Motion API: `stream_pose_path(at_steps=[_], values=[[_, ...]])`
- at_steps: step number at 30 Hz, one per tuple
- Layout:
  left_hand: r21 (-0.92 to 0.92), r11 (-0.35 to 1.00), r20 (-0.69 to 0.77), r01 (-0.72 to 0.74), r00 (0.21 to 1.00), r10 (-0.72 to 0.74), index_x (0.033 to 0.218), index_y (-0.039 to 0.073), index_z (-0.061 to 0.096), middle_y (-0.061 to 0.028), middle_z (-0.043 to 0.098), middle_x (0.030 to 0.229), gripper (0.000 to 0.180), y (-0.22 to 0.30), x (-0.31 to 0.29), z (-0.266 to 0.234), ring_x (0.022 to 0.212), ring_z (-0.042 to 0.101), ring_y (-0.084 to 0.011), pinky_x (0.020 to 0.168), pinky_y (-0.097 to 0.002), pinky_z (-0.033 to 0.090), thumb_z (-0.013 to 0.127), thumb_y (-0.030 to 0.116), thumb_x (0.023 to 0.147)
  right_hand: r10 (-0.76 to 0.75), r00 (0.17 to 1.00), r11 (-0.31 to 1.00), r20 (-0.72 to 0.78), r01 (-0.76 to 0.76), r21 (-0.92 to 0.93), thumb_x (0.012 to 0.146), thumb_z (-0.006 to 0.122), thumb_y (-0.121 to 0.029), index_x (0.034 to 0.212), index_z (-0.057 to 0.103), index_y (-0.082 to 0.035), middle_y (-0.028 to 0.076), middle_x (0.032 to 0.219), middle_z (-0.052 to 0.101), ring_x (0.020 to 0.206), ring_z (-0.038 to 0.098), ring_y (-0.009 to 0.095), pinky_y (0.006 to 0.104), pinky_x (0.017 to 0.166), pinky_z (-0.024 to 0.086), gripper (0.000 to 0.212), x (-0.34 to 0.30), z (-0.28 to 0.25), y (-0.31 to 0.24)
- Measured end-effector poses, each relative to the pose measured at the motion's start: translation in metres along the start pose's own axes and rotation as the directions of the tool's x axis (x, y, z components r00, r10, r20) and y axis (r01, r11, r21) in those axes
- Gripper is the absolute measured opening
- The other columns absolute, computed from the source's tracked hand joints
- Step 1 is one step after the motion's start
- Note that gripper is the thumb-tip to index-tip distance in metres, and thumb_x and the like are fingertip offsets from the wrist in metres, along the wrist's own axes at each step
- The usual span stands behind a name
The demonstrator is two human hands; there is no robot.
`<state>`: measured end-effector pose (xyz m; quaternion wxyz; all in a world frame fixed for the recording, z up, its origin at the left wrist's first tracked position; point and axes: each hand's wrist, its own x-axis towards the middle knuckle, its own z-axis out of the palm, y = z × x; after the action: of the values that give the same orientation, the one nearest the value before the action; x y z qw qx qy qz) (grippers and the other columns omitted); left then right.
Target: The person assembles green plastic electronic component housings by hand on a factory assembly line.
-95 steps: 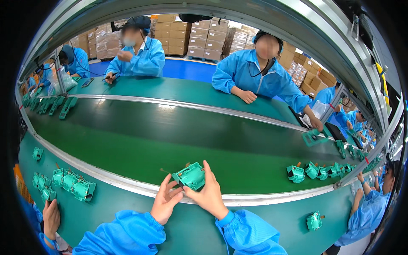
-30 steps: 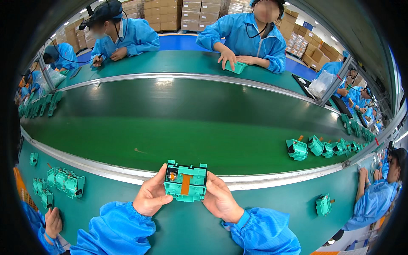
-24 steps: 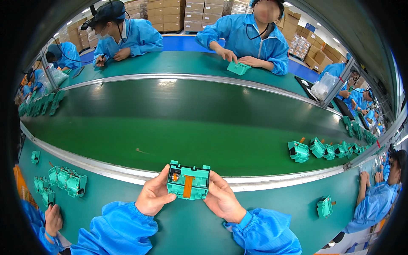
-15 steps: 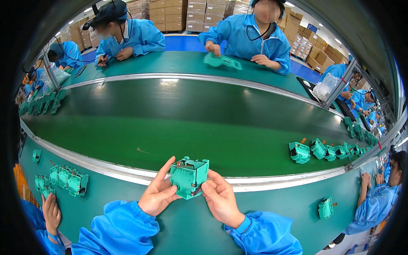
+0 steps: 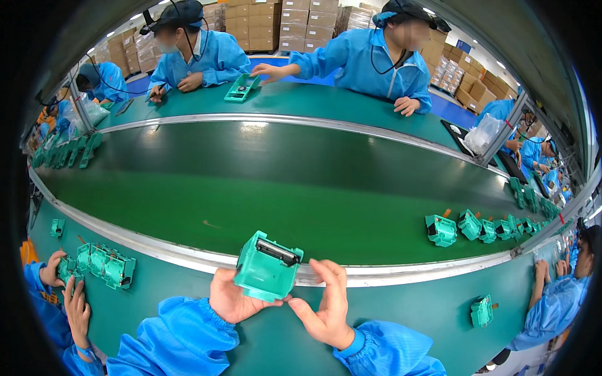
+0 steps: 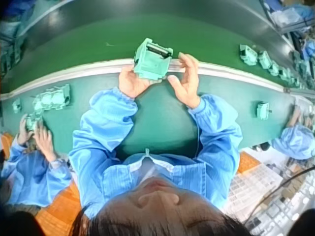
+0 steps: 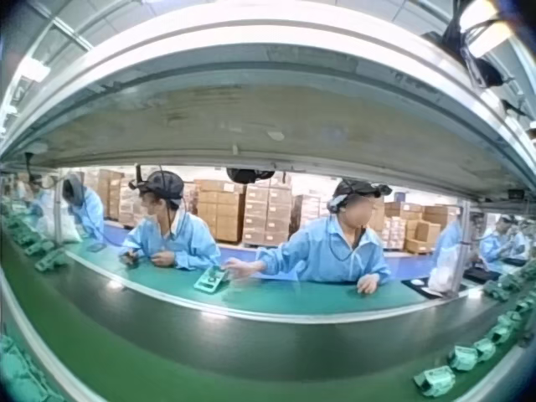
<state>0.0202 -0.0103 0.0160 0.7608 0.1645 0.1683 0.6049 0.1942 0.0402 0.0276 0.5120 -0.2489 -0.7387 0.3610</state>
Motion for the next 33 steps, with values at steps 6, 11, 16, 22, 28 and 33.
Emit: stream_pose_path(at_steps=[6,11,16,22,28,33], values=[[-0.328,0.937,0.073,0.118,0.992,-0.099,0.129,-0.002,0.029,-0.0321,0.038,0.121,0.075,0.002,0.000,0.006,0.095,0.050,-0.0468,0.067,-0.0440,0.046,0.048,0.041,0.071,0.003,0.982,1.000,0.187,0.000,-0.014,0.065,0.074,-0.031,0.128,0.029,0.004,0.019,0.125,0.037,0.115,0.037,0.032,0.0402,0.095,0.031,0.085,0.002,0.002,0.003],[-0.303,0.944,0.135,0.130,0.987,-0.092,0.129,-0.001,0.030,-0.0279,0.039,0.123,0.077,0.003,-0.002,-0.004,0.100,0.048,-0.0447,0.073,-0.0445,0.045,0.052,0.042,0.069,-0.004,0.980,0.999,0.201,-0.005,0.043,0.065,0.074,-0.030,0.129,0.027,0.004,0.018,0.124,0.040,0.108,0.042,0.029,0.0379,0.090,0.034,0.087,0.000,0.005,0.009],[-0.031,0.999,0.065,-0.024,0.998,0.026,0.131,0.003,0.029,-0.0143,0.042,0.125,0.068,0.003,-0.011,-0.005,0.110,0.044,-0.0279,0.092,-0.0422,0.034,0.057,0.023,0.073,0.104,0.975,0.991,0.197,-0.117,0.059,0.066,0.072,-0.029,0.129,0.029,0.002,0.017,0.122,0.041,0.107,0.043,0.025,0.0356,0.090,0.035,0.082,0.003,0.007,0.013],[0.993,0.114,-0.022,-0.037,0.878,0.477,0.124,0.004,0.042,-0.0184,0.047,0.111,0.067,0.038,-0.069,0.035,0.102,0.048,-0.0285,0.086,-0.0360,0.039,0.068,0.019,0.063,0.132,0.978,0.982,0.159,-0.151,0.112,0.065,0.071,-0.024,0.125,0.035,0.001,0.015,0.116,0.044,0.105,0.045,0.025,0.0346,0.088,0.035,0.074,0.001,0.005,0.011],[0.590,-0.545,0.084,0.596,0.626,0.775,0.112,0.005,0.053,-0.0187,0.045,0.097,0.064,0.058,-0.135,0.007,0.096,0.041,-0.0373,0.086,-0.0444,0.034,0.068,0.028,0.054,0.101,0.979,0.993,0.179,-0.109,0.034,0.068,0.069,-0.015,0.120,0.040,0.002,0.013,0.107,0.048,0.096,0.049,0.022,0.0329,0.083,0.040,0.061,0.001,0.007,0.007],[0.448,-0.528,0.144,0.722,0.525,0.839,0.110,0.003,0.051,-0.0219,0.036,0.118,0.055,0.070,-0.143,-0.012,0.116,0.025,-0.0450,0.093,-0.0570,0.020,0.063,0.025,0.061,0.108,0.986,0.994,0.128,-0.111,0.020,0.069,0.066,-0.008,0.118,0.043,0.001,0.013,0.101,0.050,0.091,0.051,0.021,0.0312,0.080,0.042,0.054,-0.001,0.006,0.006]])
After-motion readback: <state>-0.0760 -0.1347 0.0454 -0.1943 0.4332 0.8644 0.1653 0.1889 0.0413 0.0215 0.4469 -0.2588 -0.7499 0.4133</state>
